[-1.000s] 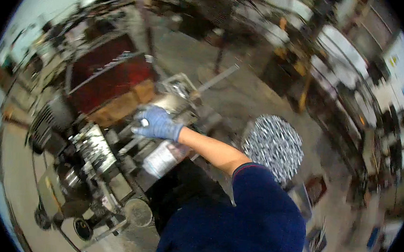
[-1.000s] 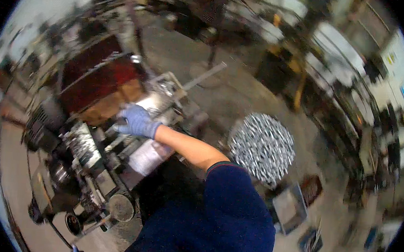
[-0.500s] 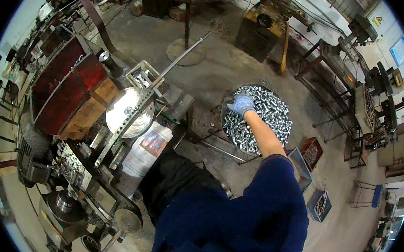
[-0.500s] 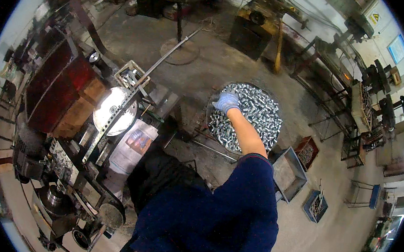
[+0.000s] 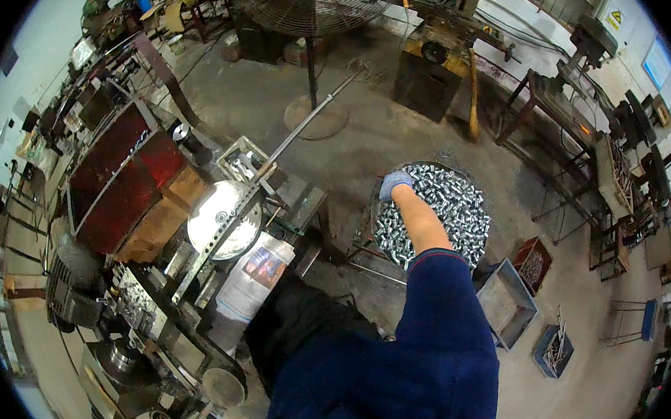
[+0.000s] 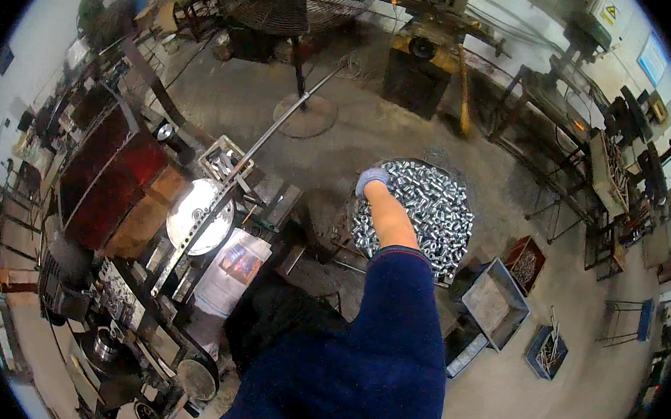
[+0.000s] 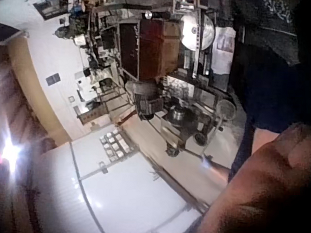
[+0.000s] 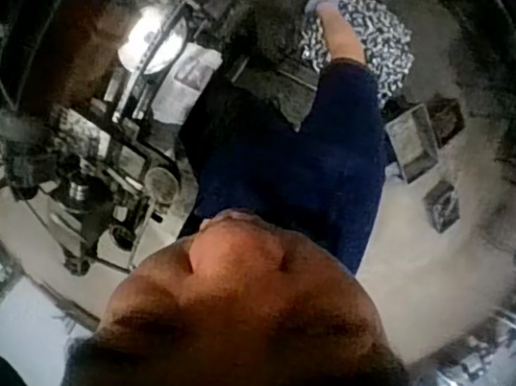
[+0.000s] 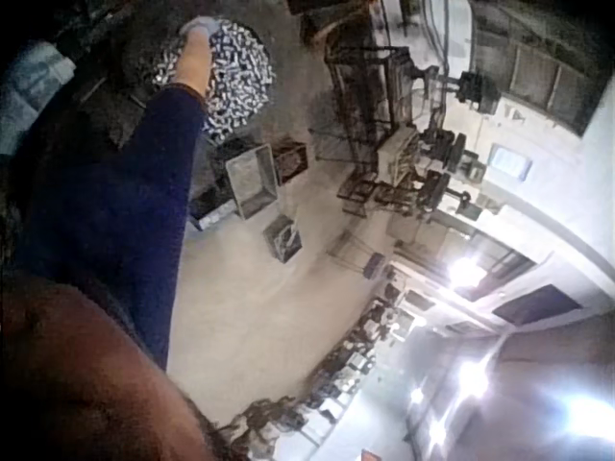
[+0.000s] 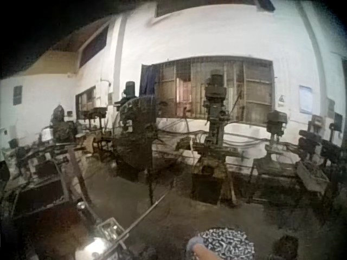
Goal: The person operates a lathe by using a long lever to control the machine while their gloved hands place metal parts into the spinning chuck and then remove them, placing the finished parts into a large round container.
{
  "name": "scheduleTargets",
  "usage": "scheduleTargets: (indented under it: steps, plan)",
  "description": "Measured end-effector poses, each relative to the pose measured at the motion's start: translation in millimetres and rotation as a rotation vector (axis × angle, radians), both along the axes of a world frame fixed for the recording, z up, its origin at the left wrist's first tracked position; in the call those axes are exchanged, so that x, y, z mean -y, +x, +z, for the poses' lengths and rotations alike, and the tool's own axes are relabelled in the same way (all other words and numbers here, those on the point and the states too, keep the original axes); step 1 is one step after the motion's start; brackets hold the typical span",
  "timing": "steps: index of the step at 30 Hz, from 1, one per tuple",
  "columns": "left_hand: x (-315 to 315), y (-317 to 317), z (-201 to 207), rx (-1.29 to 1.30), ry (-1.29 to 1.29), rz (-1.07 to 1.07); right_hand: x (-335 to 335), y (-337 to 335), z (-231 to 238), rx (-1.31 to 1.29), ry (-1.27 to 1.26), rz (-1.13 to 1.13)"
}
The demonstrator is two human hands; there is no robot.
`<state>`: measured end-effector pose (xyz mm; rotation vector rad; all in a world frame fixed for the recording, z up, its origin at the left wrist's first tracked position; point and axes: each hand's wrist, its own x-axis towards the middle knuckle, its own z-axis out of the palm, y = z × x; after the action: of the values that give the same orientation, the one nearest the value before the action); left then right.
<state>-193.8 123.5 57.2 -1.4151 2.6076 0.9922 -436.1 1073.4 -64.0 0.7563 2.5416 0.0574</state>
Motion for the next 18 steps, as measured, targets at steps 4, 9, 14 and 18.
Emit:
scheduleTargets:
  steps: [4,9,14,18]
  plan:
    - [3,-6,-2,0.040,-0.090,-0.062,-5,0,-6,-0.018,0.030,0.033]
    - [10,3,1,0.181,-0.382,-0.189,12,28,30,-0.185,-0.060,0.047]
    - [-28,-6,42,0.185,-1.026,-0.340,66,81,69,-0.560,-0.101,0.128]
    - [-159,-79,114,-0.537,-0.092,-0.529,161,94,113,-0.871,-0.471,0.300]
